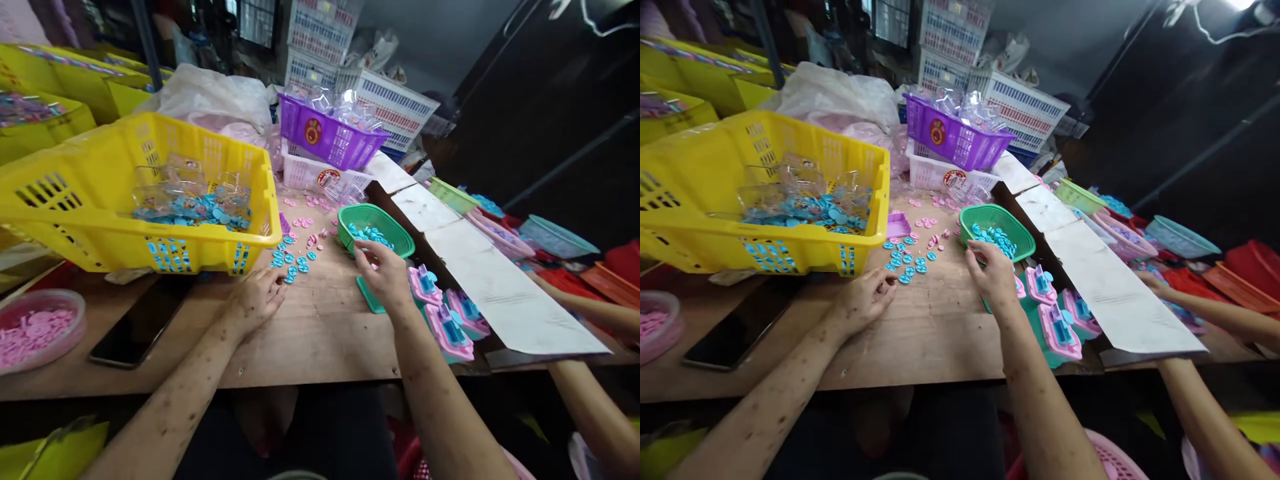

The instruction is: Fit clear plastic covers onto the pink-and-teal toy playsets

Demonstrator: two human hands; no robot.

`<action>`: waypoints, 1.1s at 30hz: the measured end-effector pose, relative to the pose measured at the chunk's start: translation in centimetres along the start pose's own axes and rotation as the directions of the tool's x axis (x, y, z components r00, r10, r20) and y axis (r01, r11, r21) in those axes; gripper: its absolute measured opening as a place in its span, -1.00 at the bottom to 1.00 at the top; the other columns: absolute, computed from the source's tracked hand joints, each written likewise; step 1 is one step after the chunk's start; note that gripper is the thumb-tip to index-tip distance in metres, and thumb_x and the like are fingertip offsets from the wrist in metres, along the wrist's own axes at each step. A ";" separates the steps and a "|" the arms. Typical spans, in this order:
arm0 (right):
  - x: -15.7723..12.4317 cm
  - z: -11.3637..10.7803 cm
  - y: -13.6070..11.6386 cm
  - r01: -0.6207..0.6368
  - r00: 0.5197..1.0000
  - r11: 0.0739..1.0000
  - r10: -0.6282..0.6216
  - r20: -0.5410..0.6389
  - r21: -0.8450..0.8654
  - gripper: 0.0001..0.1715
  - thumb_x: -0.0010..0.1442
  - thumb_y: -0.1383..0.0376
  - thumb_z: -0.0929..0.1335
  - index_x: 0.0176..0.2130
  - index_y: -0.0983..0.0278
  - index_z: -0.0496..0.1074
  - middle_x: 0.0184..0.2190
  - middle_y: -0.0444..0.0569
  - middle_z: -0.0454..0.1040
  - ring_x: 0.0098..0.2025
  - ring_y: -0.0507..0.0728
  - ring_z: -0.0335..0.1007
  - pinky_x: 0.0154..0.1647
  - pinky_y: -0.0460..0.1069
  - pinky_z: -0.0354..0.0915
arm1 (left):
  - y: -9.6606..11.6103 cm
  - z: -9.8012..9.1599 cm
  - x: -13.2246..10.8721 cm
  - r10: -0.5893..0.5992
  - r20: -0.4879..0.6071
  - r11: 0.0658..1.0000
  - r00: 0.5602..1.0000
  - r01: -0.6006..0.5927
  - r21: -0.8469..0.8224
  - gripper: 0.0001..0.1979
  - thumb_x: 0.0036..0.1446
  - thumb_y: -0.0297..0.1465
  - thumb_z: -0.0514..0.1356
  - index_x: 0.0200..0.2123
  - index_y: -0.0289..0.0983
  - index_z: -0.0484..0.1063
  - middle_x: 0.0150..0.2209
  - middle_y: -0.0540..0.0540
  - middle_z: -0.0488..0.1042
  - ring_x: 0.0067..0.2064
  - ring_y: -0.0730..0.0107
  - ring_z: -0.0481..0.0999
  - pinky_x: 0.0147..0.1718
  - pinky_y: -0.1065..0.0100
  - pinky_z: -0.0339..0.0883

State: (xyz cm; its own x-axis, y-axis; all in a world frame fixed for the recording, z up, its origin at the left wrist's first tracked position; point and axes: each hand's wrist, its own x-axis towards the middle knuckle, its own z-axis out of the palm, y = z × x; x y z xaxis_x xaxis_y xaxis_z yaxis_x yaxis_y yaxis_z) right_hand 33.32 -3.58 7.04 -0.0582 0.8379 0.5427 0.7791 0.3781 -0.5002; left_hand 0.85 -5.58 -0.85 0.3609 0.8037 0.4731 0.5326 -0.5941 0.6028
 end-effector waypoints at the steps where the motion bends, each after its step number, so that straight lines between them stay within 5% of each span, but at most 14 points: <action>1: -0.5 -0.9 1.1 -0.033 0.999 0.999 0.033 0.017 0.024 -0.58 0.50 0.06 0.43 0.14 0.23 0.72 0.06 0.16 0.78 -0.01 0.31 0.78 0.16 0.24 0.70 | 0.1 0.1 0.1 0.006 -0.001 1.000 1.000 -0.006 -0.002 -0.81 0.48 -0.36 0.17 0.06 -0.18 0.54 -0.11 -0.11 0.65 -0.16 0.19 0.65 -0.01 0.20 0.58; 5: -2.5 1.3 2.5 -0.075 0.980 0.996 0.066 0.186 0.041 -0.58 0.51 0.10 0.40 0.15 0.24 0.71 0.09 0.18 0.77 -0.02 0.28 0.79 0.08 0.19 0.72 | 0.3 0.3 0.1 0.026 -0.015 1.000 1.000 -0.026 -0.009 -0.85 0.48 -0.37 0.17 -0.02 -0.18 0.55 -0.13 -0.11 0.65 -0.14 0.17 0.65 0.01 0.19 0.57; 10: -2.7 7.5 -0.6 0.019 0.934 0.999 -0.030 0.355 0.036 -0.65 0.35 0.37 0.48 0.10 0.23 0.75 0.01 0.11 0.80 -0.06 0.26 0.77 0.13 0.19 0.68 | 0.5 -0.2 -0.2 0.001 -0.001 1.000 1.000 -0.001 0.001 -0.84 0.46 -0.39 0.18 -0.03 -0.19 0.58 -0.14 -0.11 0.67 -0.16 0.19 0.66 -0.03 0.20 0.58; 12: -2.1 6.7 -1.5 0.057 0.932 0.998 -0.061 0.358 0.023 -0.56 0.39 0.35 0.50 0.21 0.19 0.72 0.10 0.10 0.78 -0.05 0.25 0.75 0.22 0.23 0.64 | 0.5 -0.5 -0.3 -0.006 0.011 1.000 1.000 0.006 -0.004 -0.83 0.46 -0.39 0.18 -0.03 -0.18 0.59 -0.13 -0.10 0.69 -0.17 0.20 0.67 -0.07 0.21 0.57; 15: -1.4 2.0 -1.1 0.115 0.962 0.993 -0.100 0.253 -0.042 -0.53 0.52 0.20 0.44 0.33 0.14 0.65 0.22 0.11 0.73 0.01 0.26 0.71 0.24 0.24 0.62 | 0.4 -0.6 -0.2 0.000 0.023 1.000 1.000 0.001 -0.016 -0.81 0.46 -0.37 0.17 -0.03 -0.17 0.60 -0.14 -0.11 0.70 -0.20 0.20 0.67 -0.12 0.21 0.56; 20: -2.2 -4.8 2.3 0.016 0.998 0.896 0.011 0.058 -0.444 -0.49 0.49 0.18 0.45 0.33 0.26 0.64 0.29 0.32 0.62 0.33 0.49 0.57 0.41 0.42 0.48 | 0.3 -0.3 0.1 0.018 0.024 0.999 1.000 -0.018 -0.036 -0.82 0.45 -0.32 0.17 -0.10 -0.17 0.59 -0.19 -0.10 0.69 -0.22 0.18 0.66 -0.14 0.20 0.55; 24: -4.5 -4.4 3.8 0.065 0.960 0.836 0.097 0.263 -0.545 -0.36 0.35 0.45 0.45 0.36 0.23 0.62 0.41 0.30 0.52 0.34 0.49 0.59 0.43 0.44 0.48 | 0.8 -0.6 0.2 0.039 0.033 0.996 0.999 -0.036 -0.079 -0.82 0.46 -0.35 0.15 -0.13 -0.18 0.57 -0.16 -0.12 0.70 -0.17 0.17 0.67 -0.05 0.17 0.58; 28: -6.2 -2.7 0.0 0.143 0.947 0.904 -0.006 0.321 -0.403 -0.47 0.42 0.38 0.48 0.32 0.13 0.66 0.35 0.21 0.58 0.33 0.48 0.62 0.40 0.45 0.54 | 1.9 -0.2 -0.8 -0.050 0.039 0.977 0.998 0.057 -0.207 -0.80 0.47 -0.26 0.24 0.04 -0.18 0.59 -0.04 -0.15 0.70 -0.07 0.12 0.70 0.01 0.09 0.64; 30: -6.4 -2.9 -3.8 0.176 0.926 0.940 -0.058 0.374 -0.292 -0.50 0.53 0.30 0.43 0.38 0.08 0.62 0.40 0.19 0.56 0.40 0.46 0.58 0.41 0.42 0.57 | 2.9 1.1 -1.9 -0.104 -0.003 0.956 0.995 0.099 -0.278 -0.41 0.34 -0.17 0.45 0.35 -0.14 0.46 0.20 -0.23 0.66 0.15 -0.02 0.71 0.13 -0.03 0.67; 33: -4.4 -4.8 -9.0 0.241 0.795 0.968 -0.156 0.587 -0.070 -0.34 0.62 0.13 0.43 0.58 -0.08 0.41 0.54 0.08 0.46 0.49 0.39 0.52 0.45 0.35 0.56 | 5.1 4.1 -3.8 -0.092 -0.080 0.959 0.993 0.067 -0.276 0.47 -0.15 -0.05 0.77 0.67 -0.01 0.01 0.55 -0.38 0.36 0.52 -0.41 0.45 0.44 -0.38 0.48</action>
State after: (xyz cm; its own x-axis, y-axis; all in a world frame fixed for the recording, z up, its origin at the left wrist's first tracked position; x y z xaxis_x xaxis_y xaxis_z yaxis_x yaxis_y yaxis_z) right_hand 29.59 -12.55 12.43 -0.5337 0.8381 0.1132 0.7837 0.5404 -0.3063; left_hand 5.37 -11.52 -2.20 0.2482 0.8496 0.4654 0.3236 -0.5256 0.7868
